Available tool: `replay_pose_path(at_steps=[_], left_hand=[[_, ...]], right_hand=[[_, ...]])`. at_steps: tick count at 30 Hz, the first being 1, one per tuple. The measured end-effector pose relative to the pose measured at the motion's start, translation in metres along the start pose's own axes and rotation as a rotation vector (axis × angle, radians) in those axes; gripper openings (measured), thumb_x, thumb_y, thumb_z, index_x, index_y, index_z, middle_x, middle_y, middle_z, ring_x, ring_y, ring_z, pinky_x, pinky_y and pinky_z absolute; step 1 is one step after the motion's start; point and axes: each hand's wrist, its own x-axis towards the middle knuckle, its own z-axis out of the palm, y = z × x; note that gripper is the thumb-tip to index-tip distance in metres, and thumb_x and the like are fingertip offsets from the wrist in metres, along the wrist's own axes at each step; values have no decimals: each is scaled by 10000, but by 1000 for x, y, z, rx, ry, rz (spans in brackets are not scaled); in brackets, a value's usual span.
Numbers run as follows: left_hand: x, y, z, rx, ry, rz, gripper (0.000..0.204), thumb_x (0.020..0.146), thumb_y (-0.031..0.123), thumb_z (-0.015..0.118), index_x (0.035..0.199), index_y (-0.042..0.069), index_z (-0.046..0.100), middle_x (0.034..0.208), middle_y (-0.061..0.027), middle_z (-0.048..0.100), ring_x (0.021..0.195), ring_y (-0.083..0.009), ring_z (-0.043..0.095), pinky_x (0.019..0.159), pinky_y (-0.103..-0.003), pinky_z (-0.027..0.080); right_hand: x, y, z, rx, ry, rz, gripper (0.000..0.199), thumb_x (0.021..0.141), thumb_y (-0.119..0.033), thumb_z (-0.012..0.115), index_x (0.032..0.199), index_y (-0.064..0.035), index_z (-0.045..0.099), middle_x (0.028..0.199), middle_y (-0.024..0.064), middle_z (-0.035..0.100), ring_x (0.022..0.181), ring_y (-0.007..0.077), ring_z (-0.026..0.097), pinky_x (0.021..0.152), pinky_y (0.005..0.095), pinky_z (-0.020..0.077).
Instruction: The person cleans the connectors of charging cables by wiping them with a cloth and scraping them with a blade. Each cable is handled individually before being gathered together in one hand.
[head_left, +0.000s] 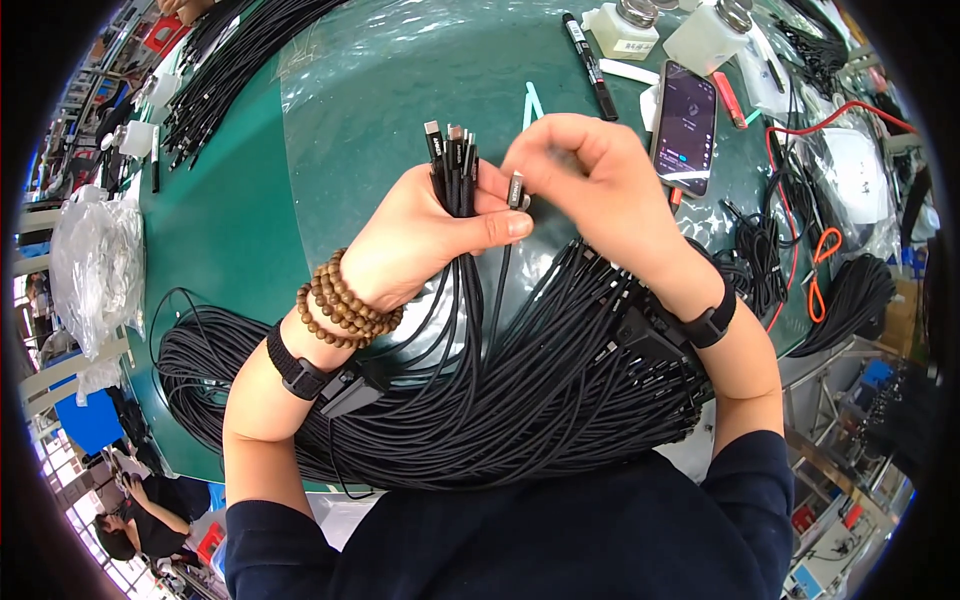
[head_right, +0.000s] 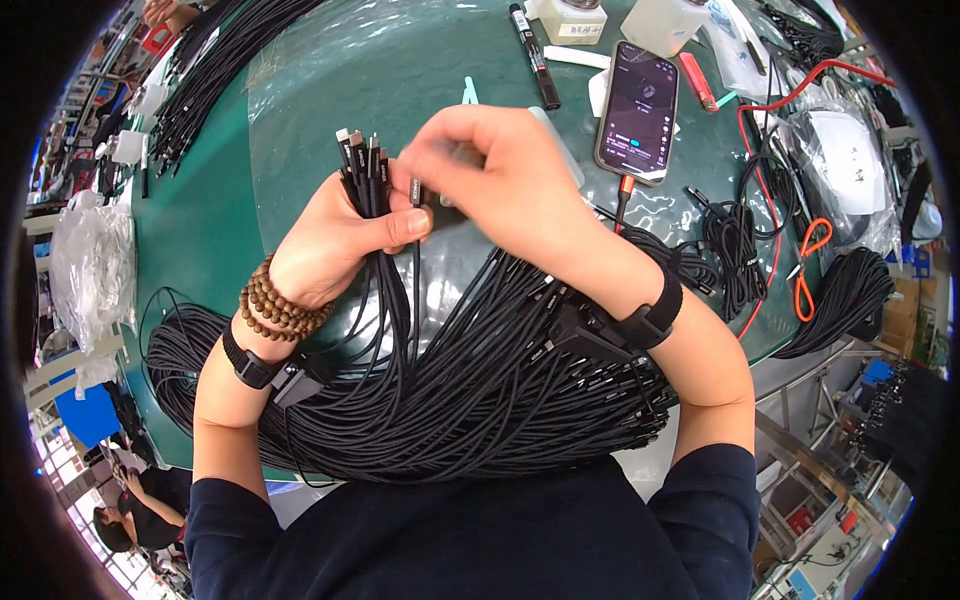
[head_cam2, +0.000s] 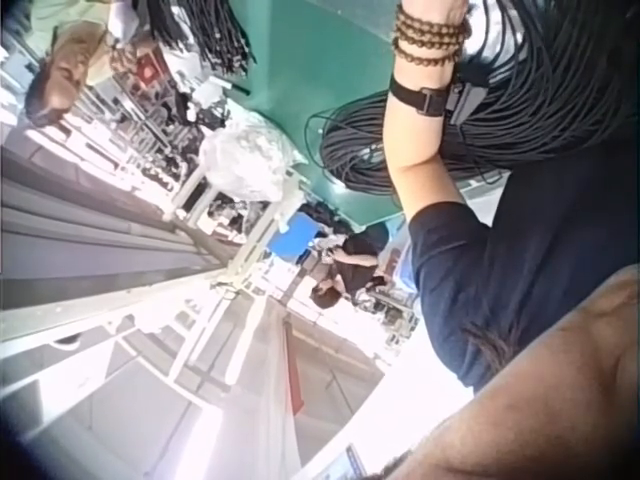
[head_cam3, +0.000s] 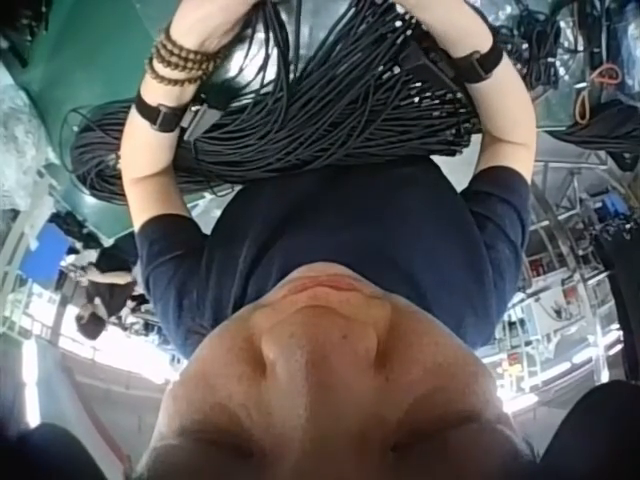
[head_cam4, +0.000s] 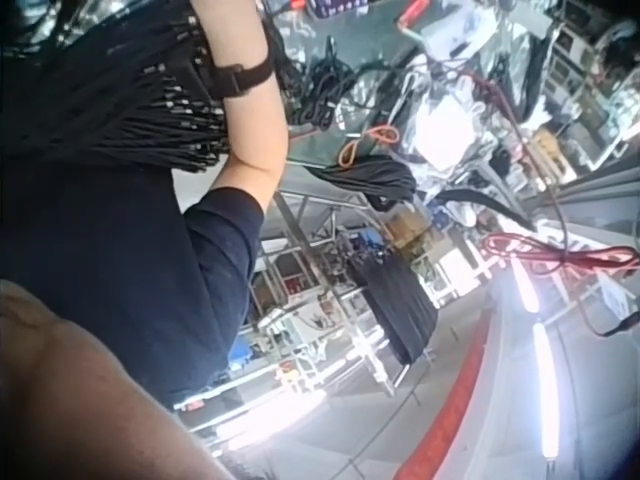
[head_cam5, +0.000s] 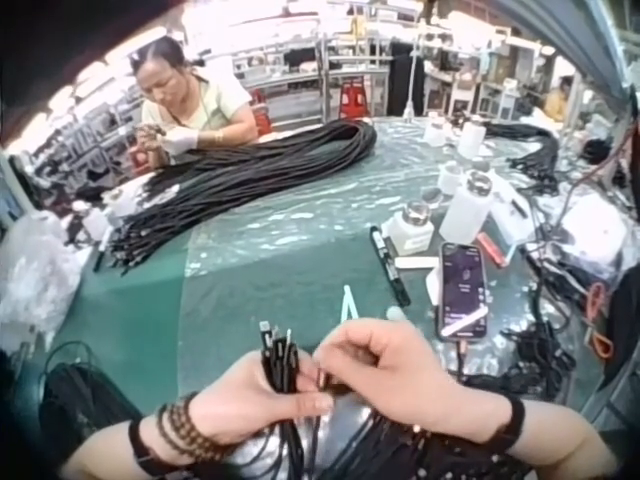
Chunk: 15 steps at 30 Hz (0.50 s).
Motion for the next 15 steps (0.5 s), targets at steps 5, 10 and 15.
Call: replay_pose_path(at_steps=[5, 10, 15], left_hand=[[0, 3, -2, -57, -47, -10, 236, 834, 61, 689, 1035, -21, 594, 913, -83, 672, 834, -136, 639, 736, -250, 496], [-1, 7, -11, -124, -106, -50, 277, 860, 57, 655, 1107, -39, 577, 995, -106, 657, 893, -144, 630, 792, -274, 499], [-2, 11, -12, -109, -97, -136, 297, 877, 76, 637, 1141, -42, 568, 1053, -107, 638, 932, -142, 617, 841, -279, 490]], right_hand=[[2, -6, -10, 139, 22, 38, 66, 869, -81, 637, 890, -19, 642, 777, -6, 625, 692, 33, 541, 612, 161, 396], [1, -14, -16, 262, -129, 133, 73, 851, -66, 662, 891, -7, 646, 775, 20, 642, 666, 41, 565, 592, 172, 418], [2, -17, -31, 137, -146, 73, 70, 842, -56, 672, 878, -4, 642, 753, 21, 639, 645, 38, 565, 570, 186, 419]])
